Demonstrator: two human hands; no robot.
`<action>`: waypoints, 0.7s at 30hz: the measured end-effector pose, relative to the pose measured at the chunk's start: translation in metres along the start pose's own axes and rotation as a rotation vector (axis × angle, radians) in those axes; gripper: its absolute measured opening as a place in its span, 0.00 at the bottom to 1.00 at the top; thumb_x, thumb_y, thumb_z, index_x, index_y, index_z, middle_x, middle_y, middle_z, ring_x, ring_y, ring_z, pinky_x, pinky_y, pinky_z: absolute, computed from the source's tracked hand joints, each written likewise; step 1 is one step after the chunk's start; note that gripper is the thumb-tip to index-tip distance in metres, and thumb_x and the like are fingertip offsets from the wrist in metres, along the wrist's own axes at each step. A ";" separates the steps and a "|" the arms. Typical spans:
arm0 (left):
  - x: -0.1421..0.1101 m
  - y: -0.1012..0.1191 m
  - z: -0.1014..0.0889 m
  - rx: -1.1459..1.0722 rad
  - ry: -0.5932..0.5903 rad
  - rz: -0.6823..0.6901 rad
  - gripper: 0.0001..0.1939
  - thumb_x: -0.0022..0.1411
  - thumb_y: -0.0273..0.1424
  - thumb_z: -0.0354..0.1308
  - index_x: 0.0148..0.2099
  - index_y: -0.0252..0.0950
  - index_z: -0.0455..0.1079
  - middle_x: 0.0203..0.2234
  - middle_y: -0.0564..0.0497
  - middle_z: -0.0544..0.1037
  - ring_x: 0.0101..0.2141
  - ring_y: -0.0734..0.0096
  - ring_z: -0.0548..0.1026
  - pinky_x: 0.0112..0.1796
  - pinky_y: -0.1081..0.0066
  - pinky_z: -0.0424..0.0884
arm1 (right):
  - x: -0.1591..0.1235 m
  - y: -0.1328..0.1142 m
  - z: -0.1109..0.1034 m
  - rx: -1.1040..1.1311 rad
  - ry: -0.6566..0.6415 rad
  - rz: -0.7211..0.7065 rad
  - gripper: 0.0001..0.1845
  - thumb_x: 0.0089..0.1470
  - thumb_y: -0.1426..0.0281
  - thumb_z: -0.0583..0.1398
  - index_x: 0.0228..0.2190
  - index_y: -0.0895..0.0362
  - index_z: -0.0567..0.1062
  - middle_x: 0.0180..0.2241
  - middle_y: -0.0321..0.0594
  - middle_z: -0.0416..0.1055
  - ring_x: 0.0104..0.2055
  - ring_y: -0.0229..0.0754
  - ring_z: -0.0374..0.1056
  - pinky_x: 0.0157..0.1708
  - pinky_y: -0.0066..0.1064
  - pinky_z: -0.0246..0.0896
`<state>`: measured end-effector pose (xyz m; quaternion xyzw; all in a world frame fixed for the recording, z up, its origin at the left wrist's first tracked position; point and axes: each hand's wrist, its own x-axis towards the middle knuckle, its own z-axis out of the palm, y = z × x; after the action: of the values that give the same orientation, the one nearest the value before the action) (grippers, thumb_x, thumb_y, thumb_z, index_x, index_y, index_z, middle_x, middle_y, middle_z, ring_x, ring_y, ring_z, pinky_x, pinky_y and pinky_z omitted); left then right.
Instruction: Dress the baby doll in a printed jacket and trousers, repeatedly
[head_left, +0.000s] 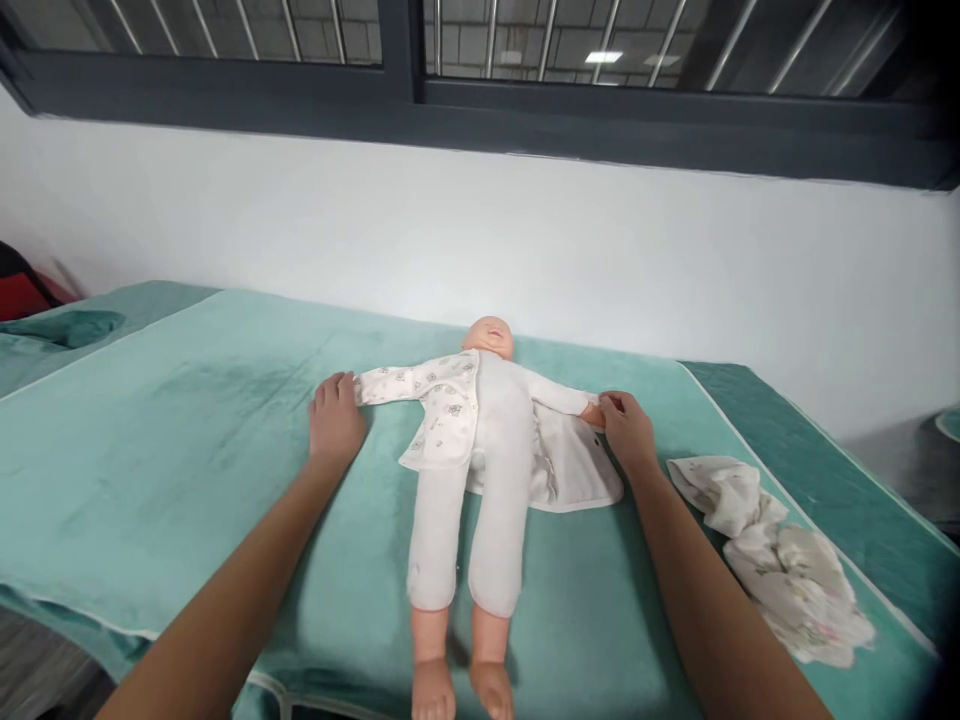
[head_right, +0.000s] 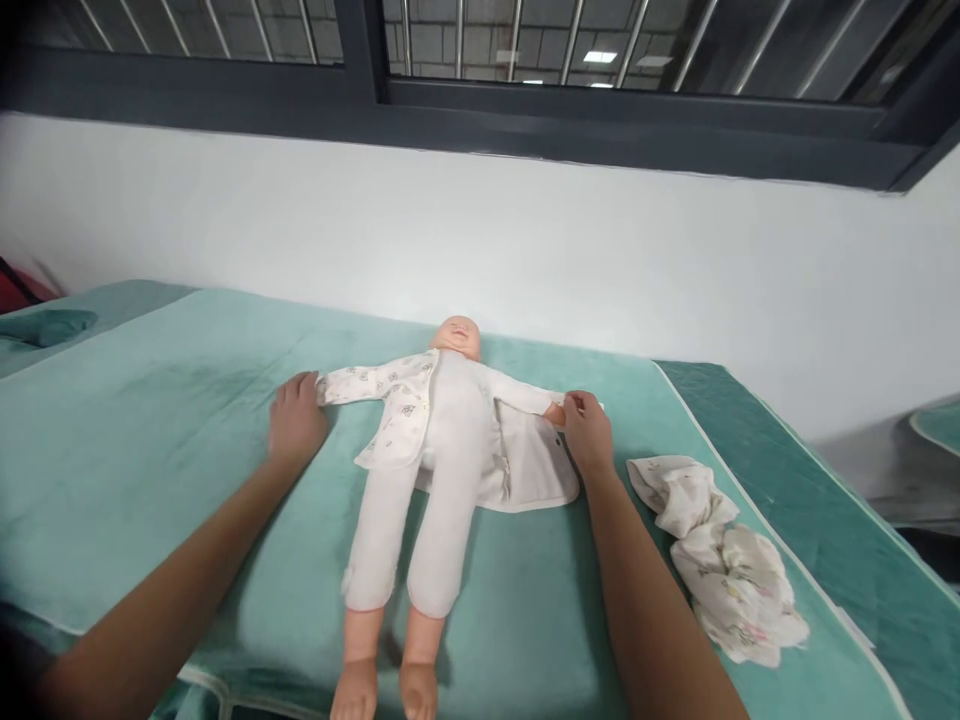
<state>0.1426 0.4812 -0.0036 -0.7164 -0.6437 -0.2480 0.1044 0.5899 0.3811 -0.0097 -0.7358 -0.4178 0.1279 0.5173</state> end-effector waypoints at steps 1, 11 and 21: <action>-0.007 0.001 -0.002 -0.046 0.040 -0.023 0.27 0.63 0.22 0.40 0.64 0.29 0.59 0.61 0.35 0.64 0.60 0.46 0.60 0.56 0.52 0.61 | 0.001 0.002 -0.001 0.029 0.015 0.015 0.17 0.52 0.59 0.56 0.38 0.56 0.75 0.42 0.46 0.76 0.44 0.47 0.69 0.47 0.39 0.61; -0.073 0.037 -0.047 -0.501 -0.374 0.304 0.20 0.62 0.37 0.54 0.56 0.40 0.66 0.52 0.46 0.73 0.53 0.56 0.69 0.55 0.57 0.64 | 0.001 0.003 0.004 0.419 0.085 0.129 0.14 0.46 0.63 0.60 0.35 0.56 0.72 0.40 0.45 0.77 0.43 0.44 0.73 0.43 0.38 0.71; -0.111 0.075 -0.065 -0.652 -0.328 0.047 0.10 0.68 0.38 0.46 0.39 0.40 0.65 0.33 0.51 0.75 0.35 0.63 0.72 0.37 0.65 0.68 | 0.006 0.003 -0.003 1.001 -0.169 0.334 0.08 0.52 0.74 0.53 0.34 0.55 0.71 0.51 0.48 0.73 0.57 0.43 0.68 0.54 0.43 0.69</action>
<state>0.1960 0.3430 0.0106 -0.7569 -0.5224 -0.3196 -0.2282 0.5967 0.3837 -0.0096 -0.4428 -0.2230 0.4509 0.7422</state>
